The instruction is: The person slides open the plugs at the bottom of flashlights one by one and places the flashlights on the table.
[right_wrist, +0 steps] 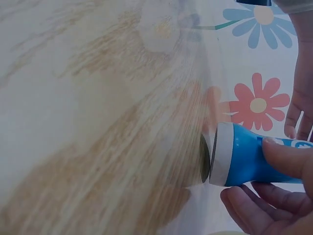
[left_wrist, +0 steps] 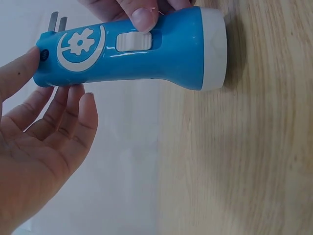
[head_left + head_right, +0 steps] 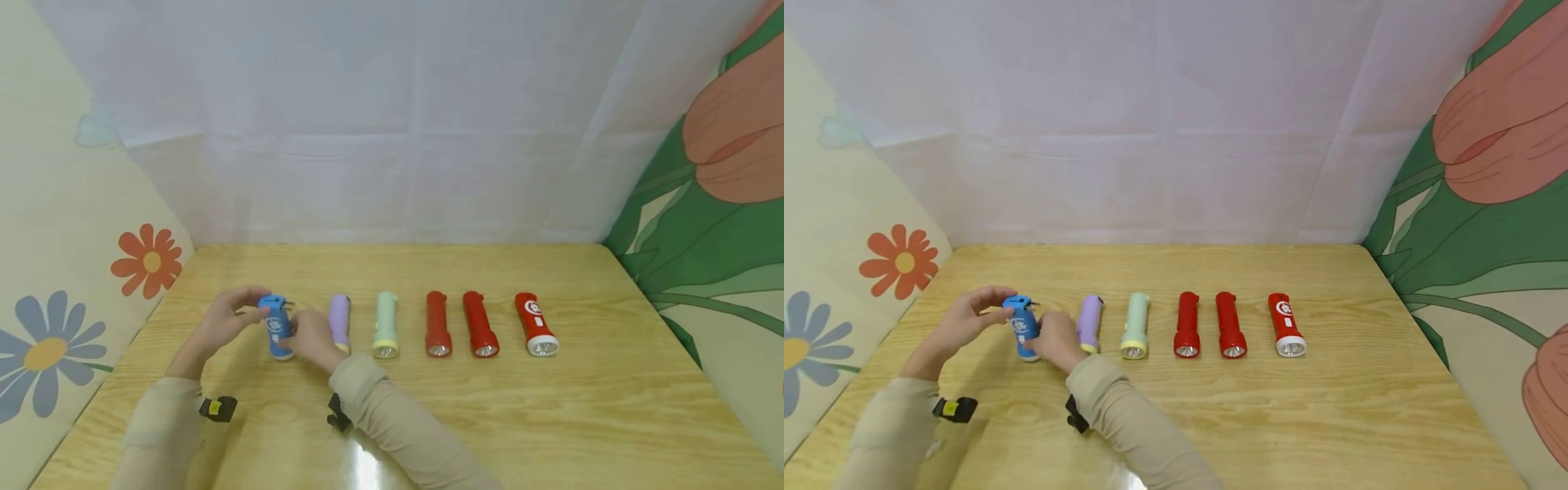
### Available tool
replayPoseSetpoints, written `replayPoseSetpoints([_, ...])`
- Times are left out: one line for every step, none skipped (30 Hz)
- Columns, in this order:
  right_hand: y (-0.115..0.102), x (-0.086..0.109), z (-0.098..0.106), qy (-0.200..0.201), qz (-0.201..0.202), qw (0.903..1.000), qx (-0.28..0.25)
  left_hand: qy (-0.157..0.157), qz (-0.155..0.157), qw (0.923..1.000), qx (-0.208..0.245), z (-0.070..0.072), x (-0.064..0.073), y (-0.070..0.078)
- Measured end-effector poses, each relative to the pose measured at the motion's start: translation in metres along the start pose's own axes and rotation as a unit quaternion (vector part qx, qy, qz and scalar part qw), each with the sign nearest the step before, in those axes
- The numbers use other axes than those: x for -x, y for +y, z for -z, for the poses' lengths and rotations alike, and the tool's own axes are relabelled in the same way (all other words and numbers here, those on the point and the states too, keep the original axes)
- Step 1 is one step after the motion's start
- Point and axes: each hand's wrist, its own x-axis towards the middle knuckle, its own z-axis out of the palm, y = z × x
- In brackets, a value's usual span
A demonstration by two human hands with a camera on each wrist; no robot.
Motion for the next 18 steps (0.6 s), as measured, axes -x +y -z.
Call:
replayPoseSetpoints([0.000, 0.000, 0.000, -0.001, -0.003, 1.0000, -0.004, 0.001, 0.000, 1.0000, 0.004, 0.000, 0.000, -0.001])
replayPoseSetpoints([-0.001, 0.001, 0.000, -0.003, -0.006, 0.9999, -0.008, 0.003, 0.000, 1.0000, 0.009, -0.001, -0.001, -0.001])
replayPoseSetpoints([-0.001, 0.002, -0.001, -0.002, -0.007, 0.9999, -0.008, 0.004, -0.001, 0.9999, 0.014, -0.001, -0.001, -0.002])
replayPoseSetpoints([-0.001, 0.002, -0.001, -0.001, -0.007, 0.9999, -0.007, 0.006, -0.001, 0.9998, 0.019, -0.001, -0.002, -0.002])
replayPoseSetpoints([-0.001, 0.002, -0.002, -0.001, -0.006, 1.0000, -0.007, 0.008, -0.003, 0.9997, 0.023, -0.002, -0.002, -0.003])
replayPoseSetpoints([-0.001, 0.002, -0.003, 0.000, -0.006, 1.0000, -0.005, 0.010, -0.005, 0.9996, 0.028, -0.003, -0.003, -0.003])
replayPoseSetpoints([0.000, 0.003, -0.003, -0.001, -0.006, 1.0000, -0.006, 0.012, -0.007, 0.9993, 0.034, -0.003, -0.003, -0.003])
replayPoseSetpoints([0.000, 0.003, -0.004, -0.001, -0.007, 1.0000, -0.005, 0.016, -0.009, 0.9992, 0.036, -0.004, -0.004, -0.002])
replayPoseSetpoints([0.000, 0.003, -0.005, -0.002, -0.007, 1.0000, -0.006, 0.019, -0.011, 0.9990, 0.038, -0.004, -0.004, -0.002])
replayPoseSetpoints([0.000, 0.004, -0.006, -0.003, -0.009, 0.9999, -0.012, 0.023, -0.012, 0.9989, 0.039, -0.005, -0.004, -0.002])
replayPoseSetpoints([0.000, 0.005, -0.007, -0.004, -0.010, 0.9998, -0.016, 0.027, -0.012, 0.9987, 0.041, -0.006, -0.004, -0.001])
replayPoseSetpoints([0.001, 0.005, -0.007, -0.005, -0.012, 0.9997, -0.022, 0.031, -0.012, 0.9985, 0.043, -0.006, -0.005, -0.001])
replayPoseSetpoints([0.000, 0.006, -0.008, -0.007, -0.016, 0.9995, -0.028, 0.034, -0.012, 0.9984, 0.043, -0.007, -0.005, -0.001])
replayPoseSetpoints([0.000, 0.006, -0.009, -0.006, -0.017, 0.9993, -0.032, 0.037, -0.012, 0.9984, 0.042, -0.007, -0.006, -0.002])
replayPoseSetpoints([0.000, 0.007, -0.009, -0.006, -0.020, 0.9991, -0.036, 0.038, -0.012, 0.9983, 0.042, -0.008, -0.006, -0.002])
replayPoseSetpoints([-0.001, 0.007, -0.010, -0.006, -0.023, 0.9990, -0.038, 0.040, -0.011, 0.9982, 0.043, -0.008, -0.007, -0.002])
replayPoseSetpoints([-0.001, 0.008, -0.010, -0.005, -0.026, 0.9989, -0.038, 0.042, -0.011, 0.9982, 0.042, -0.009, -0.007, -0.003])
replayPoseSetpoints([-0.001, 0.008, -0.010, -0.005, -0.028, 0.9989, -0.037, 0.043, -0.011, 0.9981, 0.042, -0.009, -0.008, -0.003])
